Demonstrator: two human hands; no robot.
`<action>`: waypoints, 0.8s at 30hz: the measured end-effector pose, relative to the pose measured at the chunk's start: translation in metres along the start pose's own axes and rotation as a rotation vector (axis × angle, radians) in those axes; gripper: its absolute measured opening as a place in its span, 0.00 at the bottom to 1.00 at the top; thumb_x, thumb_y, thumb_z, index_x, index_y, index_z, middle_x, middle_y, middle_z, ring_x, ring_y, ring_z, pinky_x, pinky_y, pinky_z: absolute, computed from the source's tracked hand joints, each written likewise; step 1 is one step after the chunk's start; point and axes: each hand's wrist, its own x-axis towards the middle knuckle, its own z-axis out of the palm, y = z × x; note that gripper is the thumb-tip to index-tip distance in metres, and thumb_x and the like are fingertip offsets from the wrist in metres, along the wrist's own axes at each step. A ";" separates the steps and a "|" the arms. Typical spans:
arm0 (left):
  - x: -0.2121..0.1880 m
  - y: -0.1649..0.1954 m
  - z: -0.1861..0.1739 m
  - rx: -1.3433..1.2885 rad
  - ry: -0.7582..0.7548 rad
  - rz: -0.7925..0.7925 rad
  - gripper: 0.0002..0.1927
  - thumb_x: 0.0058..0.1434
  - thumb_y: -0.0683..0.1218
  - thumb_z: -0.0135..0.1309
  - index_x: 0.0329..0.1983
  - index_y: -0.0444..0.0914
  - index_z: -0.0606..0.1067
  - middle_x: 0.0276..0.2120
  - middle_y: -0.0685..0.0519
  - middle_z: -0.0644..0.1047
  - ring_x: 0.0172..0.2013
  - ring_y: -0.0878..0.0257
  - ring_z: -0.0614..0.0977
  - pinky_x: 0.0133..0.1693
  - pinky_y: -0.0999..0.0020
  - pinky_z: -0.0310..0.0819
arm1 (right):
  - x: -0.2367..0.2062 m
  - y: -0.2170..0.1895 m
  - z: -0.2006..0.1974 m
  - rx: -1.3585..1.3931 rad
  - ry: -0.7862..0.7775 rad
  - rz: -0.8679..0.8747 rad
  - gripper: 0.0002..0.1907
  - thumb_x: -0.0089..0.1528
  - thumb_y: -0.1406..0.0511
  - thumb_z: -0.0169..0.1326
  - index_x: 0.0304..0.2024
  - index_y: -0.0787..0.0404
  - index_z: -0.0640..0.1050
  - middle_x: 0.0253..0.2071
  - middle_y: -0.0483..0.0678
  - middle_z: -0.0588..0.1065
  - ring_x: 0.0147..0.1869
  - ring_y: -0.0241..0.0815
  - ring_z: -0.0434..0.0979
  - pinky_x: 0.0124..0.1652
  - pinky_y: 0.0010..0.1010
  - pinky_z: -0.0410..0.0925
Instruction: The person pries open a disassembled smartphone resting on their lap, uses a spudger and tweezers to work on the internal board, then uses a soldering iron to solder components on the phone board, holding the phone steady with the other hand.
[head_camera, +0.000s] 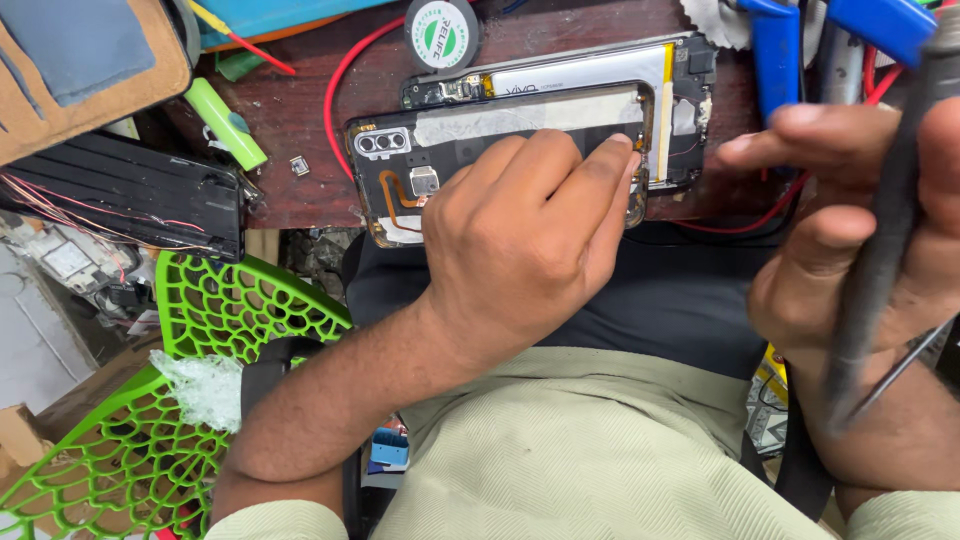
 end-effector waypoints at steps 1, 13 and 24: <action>0.000 0.000 0.000 -0.006 -0.004 -0.005 0.08 0.65 0.41 0.65 0.45 0.36 0.81 0.29 0.53 0.69 0.30 0.59 0.75 0.32 0.62 0.69 | -0.002 0.002 -0.001 -0.016 0.007 0.002 0.16 0.77 0.65 0.53 0.63 0.60 0.63 0.60 0.58 0.67 0.51 0.50 0.80 0.54 0.35 0.77; 0.002 -0.001 0.000 -0.057 -0.016 -0.042 0.06 0.66 0.41 0.64 0.44 0.37 0.81 0.30 0.54 0.71 0.32 0.59 0.77 0.30 0.65 0.70 | -0.019 -0.023 -0.024 -0.336 -0.075 0.083 0.14 0.76 0.67 0.64 0.57 0.64 0.72 0.53 0.56 0.75 0.53 0.48 0.82 0.54 0.31 0.78; -0.001 -0.003 0.002 -0.065 -0.057 -0.069 0.05 0.67 0.42 0.64 0.43 0.39 0.80 0.30 0.54 0.72 0.30 0.60 0.78 0.30 0.64 0.70 | 0.027 -0.022 -0.018 -0.345 -0.182 -0.317 0.13 0.59 0.73 0.69 0.38 0.69 0.75 0.35 0.60 0.78 0.36 0.55 0.83 0.37 0.41 0.78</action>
